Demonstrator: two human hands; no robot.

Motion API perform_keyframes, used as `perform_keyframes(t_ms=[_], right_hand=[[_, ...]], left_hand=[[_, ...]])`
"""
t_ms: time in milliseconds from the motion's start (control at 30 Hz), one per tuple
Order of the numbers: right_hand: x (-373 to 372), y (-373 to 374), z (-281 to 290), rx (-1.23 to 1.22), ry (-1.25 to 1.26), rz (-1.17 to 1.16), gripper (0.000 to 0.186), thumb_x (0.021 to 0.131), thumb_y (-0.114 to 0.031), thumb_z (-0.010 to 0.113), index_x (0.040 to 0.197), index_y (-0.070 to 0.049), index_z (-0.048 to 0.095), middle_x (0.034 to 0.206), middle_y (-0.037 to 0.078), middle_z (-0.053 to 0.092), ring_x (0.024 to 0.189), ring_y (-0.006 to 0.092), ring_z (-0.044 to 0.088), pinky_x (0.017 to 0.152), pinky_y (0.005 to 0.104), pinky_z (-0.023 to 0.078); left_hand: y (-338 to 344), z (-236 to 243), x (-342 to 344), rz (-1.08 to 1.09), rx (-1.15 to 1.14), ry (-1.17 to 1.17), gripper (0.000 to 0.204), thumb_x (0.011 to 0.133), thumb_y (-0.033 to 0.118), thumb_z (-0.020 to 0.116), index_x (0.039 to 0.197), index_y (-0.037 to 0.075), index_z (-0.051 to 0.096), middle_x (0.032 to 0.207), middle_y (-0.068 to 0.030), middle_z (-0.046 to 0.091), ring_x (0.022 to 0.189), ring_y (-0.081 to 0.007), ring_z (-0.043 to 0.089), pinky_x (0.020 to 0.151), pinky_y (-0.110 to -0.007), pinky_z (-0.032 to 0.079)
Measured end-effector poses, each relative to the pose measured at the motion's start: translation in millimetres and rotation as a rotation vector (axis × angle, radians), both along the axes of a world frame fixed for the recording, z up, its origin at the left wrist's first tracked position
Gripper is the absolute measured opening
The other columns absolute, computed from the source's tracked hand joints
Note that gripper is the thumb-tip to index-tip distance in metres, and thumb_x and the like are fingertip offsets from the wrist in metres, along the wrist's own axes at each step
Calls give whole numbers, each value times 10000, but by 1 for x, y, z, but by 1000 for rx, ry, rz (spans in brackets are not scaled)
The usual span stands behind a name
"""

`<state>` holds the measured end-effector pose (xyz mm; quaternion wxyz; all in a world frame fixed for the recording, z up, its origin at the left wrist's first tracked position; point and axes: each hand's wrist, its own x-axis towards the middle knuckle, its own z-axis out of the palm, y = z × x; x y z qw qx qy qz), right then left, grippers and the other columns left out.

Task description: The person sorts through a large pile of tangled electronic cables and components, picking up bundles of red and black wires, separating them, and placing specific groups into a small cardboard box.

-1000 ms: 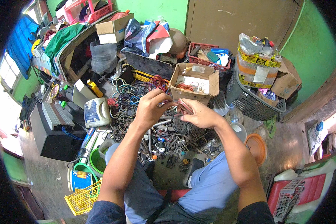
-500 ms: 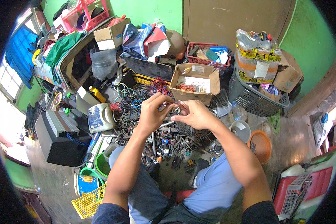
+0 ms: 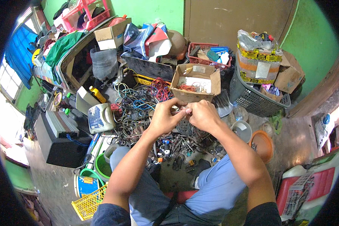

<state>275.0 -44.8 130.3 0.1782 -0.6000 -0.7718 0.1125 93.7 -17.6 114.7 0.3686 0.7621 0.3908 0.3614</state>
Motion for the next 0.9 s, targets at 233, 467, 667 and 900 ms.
perform_keyframes(t_ms=[233,467,667,900], right_hand=[[1,-2,9,14,76,87,269,779,-238,769,961,-44,727,861,202,728,859,411,705,793,511,558],[10,6,0,-44,312,295,374,987,-372,609,965,0,643,905,231,697,935,418,677,798,494,511],[24,12,10,-326,441,288,332,1046,-271,516,974,29,643,896,225,691,921,415,674,770,469,502],[28,17,-4,-150,457,273,305,1043,-215,506,954,33,661,859,207,699,826,356,686,735,450,501]], left_hand=[[-1,16,-4,-33,-132,-95,189,890,91,757,1011,-42,700,892,-109,762,853,-136,725,733,-305,577],[6,16,-14,12,-25,-49,123,884,47,746,971,-30,705,858,-85,758,797,-112,705,719,-291,558],[11,10,-17,18,-95,-138,96,889,57,747,936,-10,697,840,-66,741,790,-102,681,698,-288,531],[13,6,-9,-54,108,1,150,973,103,642,1071,-11,636,924,-144,728,875,-225,716,784,-345,533]])
